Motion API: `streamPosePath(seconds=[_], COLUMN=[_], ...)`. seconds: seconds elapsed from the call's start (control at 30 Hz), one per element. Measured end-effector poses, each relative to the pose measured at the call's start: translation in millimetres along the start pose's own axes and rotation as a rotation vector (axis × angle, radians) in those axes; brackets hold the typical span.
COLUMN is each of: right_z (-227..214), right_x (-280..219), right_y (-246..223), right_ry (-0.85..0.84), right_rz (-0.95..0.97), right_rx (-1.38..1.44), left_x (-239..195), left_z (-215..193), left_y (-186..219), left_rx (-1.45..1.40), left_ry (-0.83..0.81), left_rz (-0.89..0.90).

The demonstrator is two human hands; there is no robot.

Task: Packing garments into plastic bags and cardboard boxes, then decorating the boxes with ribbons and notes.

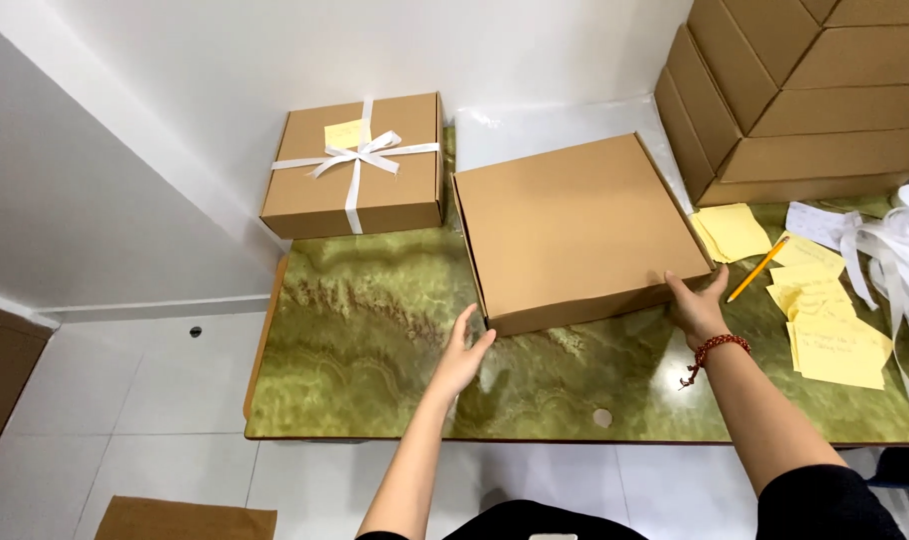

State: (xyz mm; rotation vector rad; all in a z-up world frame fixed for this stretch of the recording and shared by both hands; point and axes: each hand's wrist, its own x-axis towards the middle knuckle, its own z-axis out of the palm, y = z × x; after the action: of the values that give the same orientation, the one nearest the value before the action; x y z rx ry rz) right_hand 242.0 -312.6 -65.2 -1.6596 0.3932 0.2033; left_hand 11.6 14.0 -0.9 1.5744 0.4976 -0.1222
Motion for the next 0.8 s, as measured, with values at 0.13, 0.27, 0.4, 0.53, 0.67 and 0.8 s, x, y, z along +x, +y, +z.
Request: streamPosePath(seconds=[0.13,0.27,0.4,0.53,0.67,0.8], right_z=[-11,-12,-8,-14,-7,1], right_x=[-10,-33,-60,-64,-74,-87], right_y=[-2,-11,-17,-20,-35,-48], right_ry=[0.008,-0.041,-0.051,-0.058,-0.074,-0.038], right_rz=[-0.043,0.113,0.189,0.244,0.276,0.257], right_rx=[-0.135,-0.106,0.006,0.057,0.265,0.384], left_x=[23,52,62,63,55,50], left_z=[0,2,-8,-19,-23,-25], left_y=[-14,-11,-11,-20,-15,-14], left_rx=[-0.005,-0.049,-0.017,-0.001,-0.03,0.005], left_ry=[-0.047,0.043,0.089,0.11,0.136,0.128], left_rz=[0.018,-0.024,-0.068,-0.109,-0.116,-0.095])
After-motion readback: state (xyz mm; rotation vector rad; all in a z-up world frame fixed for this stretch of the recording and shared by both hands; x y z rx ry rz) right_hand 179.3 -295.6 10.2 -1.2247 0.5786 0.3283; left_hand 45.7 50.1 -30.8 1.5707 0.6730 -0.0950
